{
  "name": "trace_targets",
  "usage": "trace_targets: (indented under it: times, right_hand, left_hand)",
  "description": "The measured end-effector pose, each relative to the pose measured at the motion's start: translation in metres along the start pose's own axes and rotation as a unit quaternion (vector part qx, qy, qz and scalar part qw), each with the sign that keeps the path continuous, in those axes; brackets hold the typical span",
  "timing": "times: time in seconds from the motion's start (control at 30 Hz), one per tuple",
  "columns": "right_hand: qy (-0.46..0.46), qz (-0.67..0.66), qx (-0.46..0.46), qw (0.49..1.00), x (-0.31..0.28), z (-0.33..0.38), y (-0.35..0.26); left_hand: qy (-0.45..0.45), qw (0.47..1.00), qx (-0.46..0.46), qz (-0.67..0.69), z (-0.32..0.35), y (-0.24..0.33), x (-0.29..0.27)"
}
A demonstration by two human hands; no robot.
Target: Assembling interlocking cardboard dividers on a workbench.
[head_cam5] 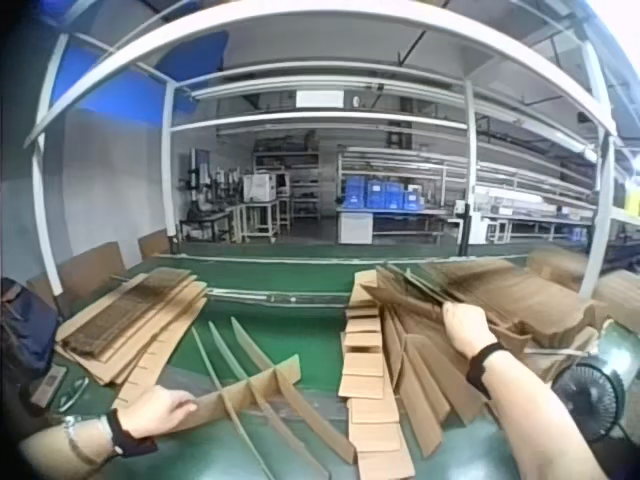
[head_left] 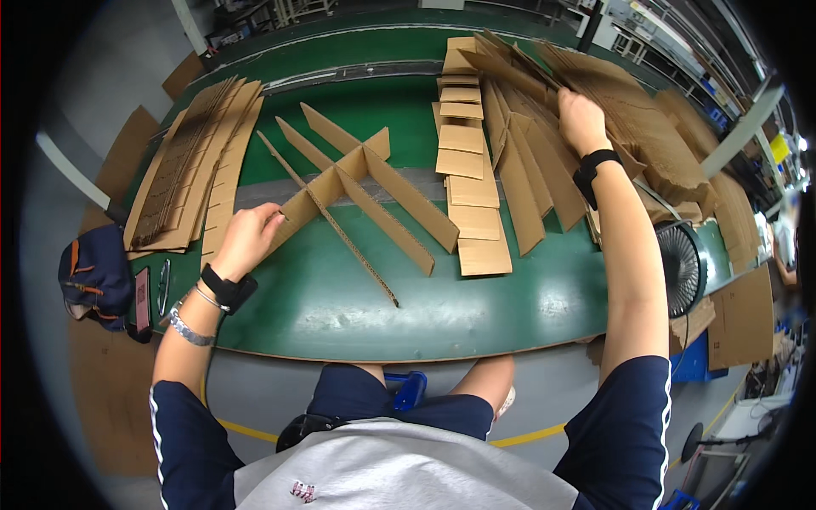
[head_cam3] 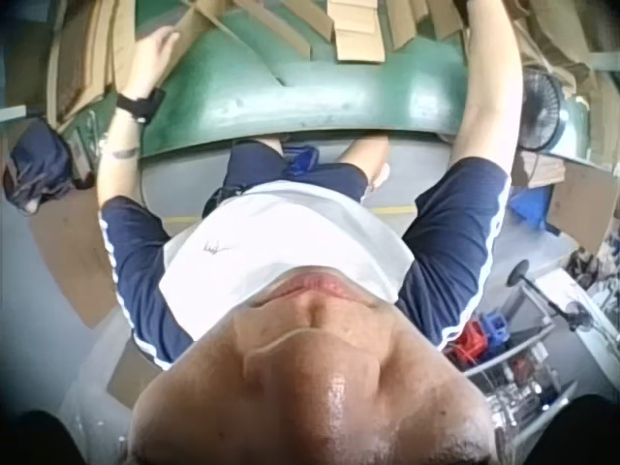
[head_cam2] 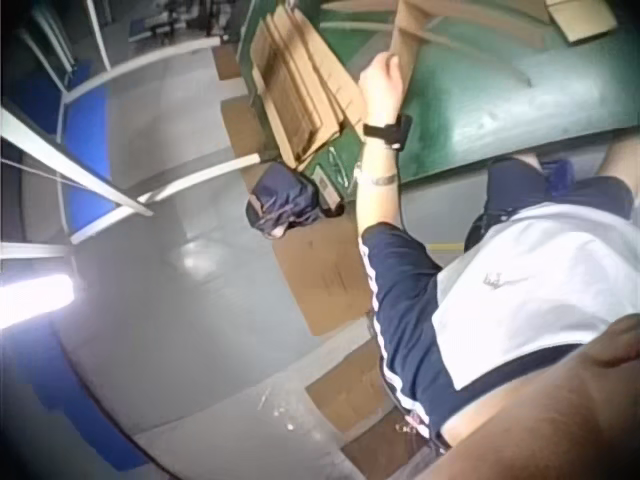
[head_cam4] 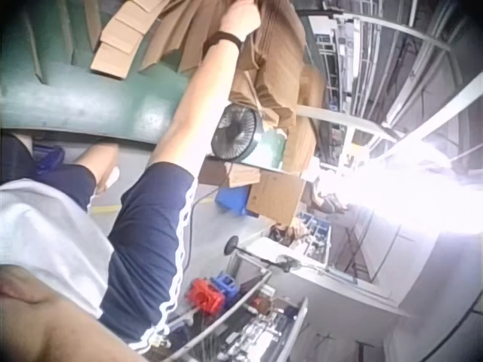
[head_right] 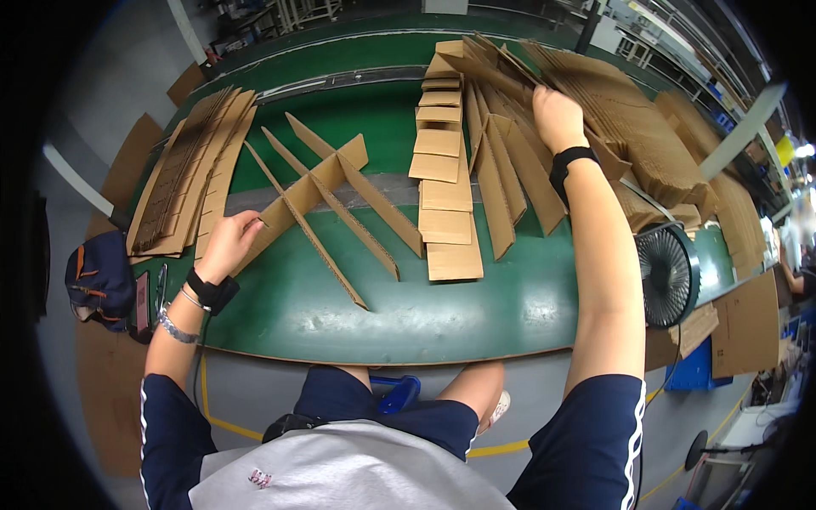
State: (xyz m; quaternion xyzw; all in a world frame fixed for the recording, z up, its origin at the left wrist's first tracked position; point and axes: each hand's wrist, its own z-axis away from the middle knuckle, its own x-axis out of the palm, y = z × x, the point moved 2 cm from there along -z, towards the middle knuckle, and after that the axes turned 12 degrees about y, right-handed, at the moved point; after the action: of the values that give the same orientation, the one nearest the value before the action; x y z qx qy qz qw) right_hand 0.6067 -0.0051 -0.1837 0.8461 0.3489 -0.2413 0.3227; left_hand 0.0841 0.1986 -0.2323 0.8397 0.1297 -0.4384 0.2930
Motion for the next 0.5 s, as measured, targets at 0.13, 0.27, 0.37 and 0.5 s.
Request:
trace_targets:
  times: [0.13, 0.27, 0.37, 0.5]
  right_hand:
    - [0.141, -0.202, 0.114, 0.963, -0.088, -0.036, -0.005]
    - [0.079, -0.385, 0.122, 0.912, -0.134, -0.048, -0.039]
    - [-0.054, -0.401, 0.084, 0.910, -0.120, -0.030, -0.068]
    - [-0.117, -0.324, -0.030, 0.938, -0.094, -0.004, -0.084]
  left_hand:
    - [0.019, 0.999, 0.040, -0.024, -0.001, -0.006, 0.007]
    - [0.026, 0.997, 0.064, -0.034, -0.015, -0.012, 0.020]
    - [0.028, 0.998, 0.052, -0.035, -0.009, -0.015, 0.019]
    - [0.028, 0.997, 0.069, -0.007, -0.015, -0.008, 0.029]
